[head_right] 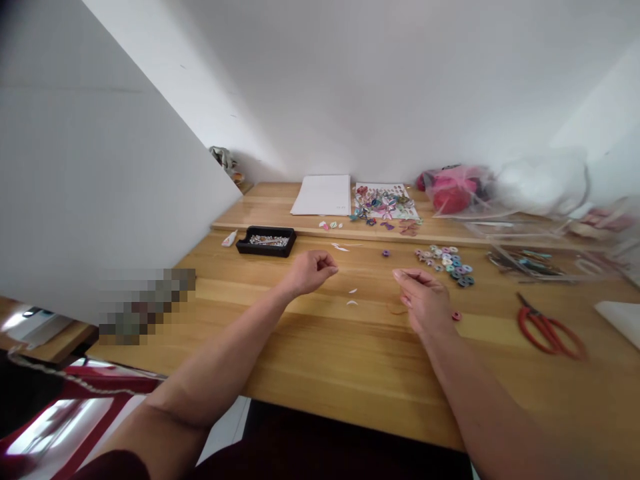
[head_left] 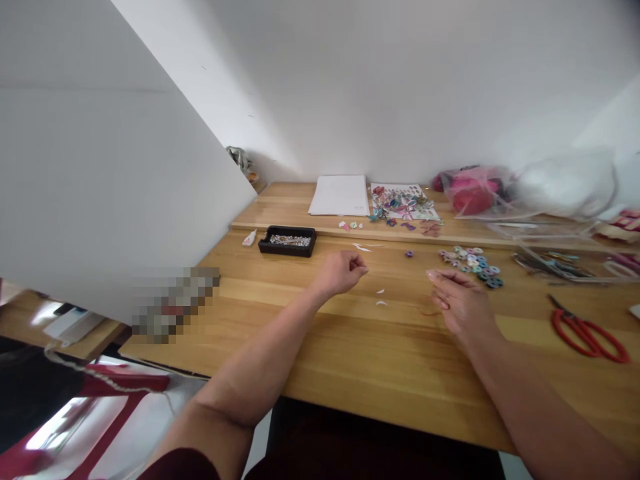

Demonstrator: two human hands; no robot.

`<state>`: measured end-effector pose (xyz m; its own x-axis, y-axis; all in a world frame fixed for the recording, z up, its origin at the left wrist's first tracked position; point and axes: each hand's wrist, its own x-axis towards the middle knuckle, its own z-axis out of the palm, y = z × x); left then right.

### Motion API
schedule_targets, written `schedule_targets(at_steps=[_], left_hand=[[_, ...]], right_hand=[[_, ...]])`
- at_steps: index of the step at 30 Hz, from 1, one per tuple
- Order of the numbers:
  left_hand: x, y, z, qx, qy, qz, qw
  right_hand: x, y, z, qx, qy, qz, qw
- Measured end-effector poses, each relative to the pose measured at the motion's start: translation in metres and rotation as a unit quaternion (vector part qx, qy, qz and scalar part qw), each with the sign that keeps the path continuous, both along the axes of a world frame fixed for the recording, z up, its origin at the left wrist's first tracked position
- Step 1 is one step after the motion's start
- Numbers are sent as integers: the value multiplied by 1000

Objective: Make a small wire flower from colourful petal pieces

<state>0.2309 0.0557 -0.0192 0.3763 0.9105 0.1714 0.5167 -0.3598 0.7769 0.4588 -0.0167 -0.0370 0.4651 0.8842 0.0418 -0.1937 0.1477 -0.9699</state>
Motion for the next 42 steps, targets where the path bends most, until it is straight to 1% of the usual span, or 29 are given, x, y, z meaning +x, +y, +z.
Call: schedule_targets(at_steps=[3,6,10,12,15,17,19,21,23,25,29,34,37,42], left_hand=[[-4,4,0,20,-1,17,1000],[-9,10,-1,37,-10,50,998],[-15,19,-5,35,-57,82,994],[-17,23,-7,33,-91,108,989],[-20,27,-8,33,-146,151,977],[-21,29,-7,30,-176,162,971],[-22,28,-6,17,-187,165,968],[-23,27,-4,5,-176,166,970],[-22,24,-1,-8,-162,156,974],[-21,21,1,-26,-150,128,980],[-12,12,4,-77,-130,47,987],[3,-1,0,-145,-144,-59,977],[8,-7,-1,-161,-136,-83,974],[12,-14,3,-141,-117,-74,980]], right_hand=[[4,3,0,10,19,-15,1000],[9,5,2,20,37,-29,999],[13,4,8,18,58,-58,997],[15,3,10,16,59,-65,996],[14,2,12,15,47,-55,997],[13,1,13,9,35,-38,999],[11,0,13,2,30,-19,999],[10,-1,12,-7,35,2,999],[9,-1,10,-15,40,21,999],[8,-2,8,-23,30,44,998],[4,-4,6,-37,-13,75,996],[-1,-7,7,-51,-47,92,993],[-4,-9,6,-50,-56,106,992],[-7,-11,3,-61,-81,120,988]])
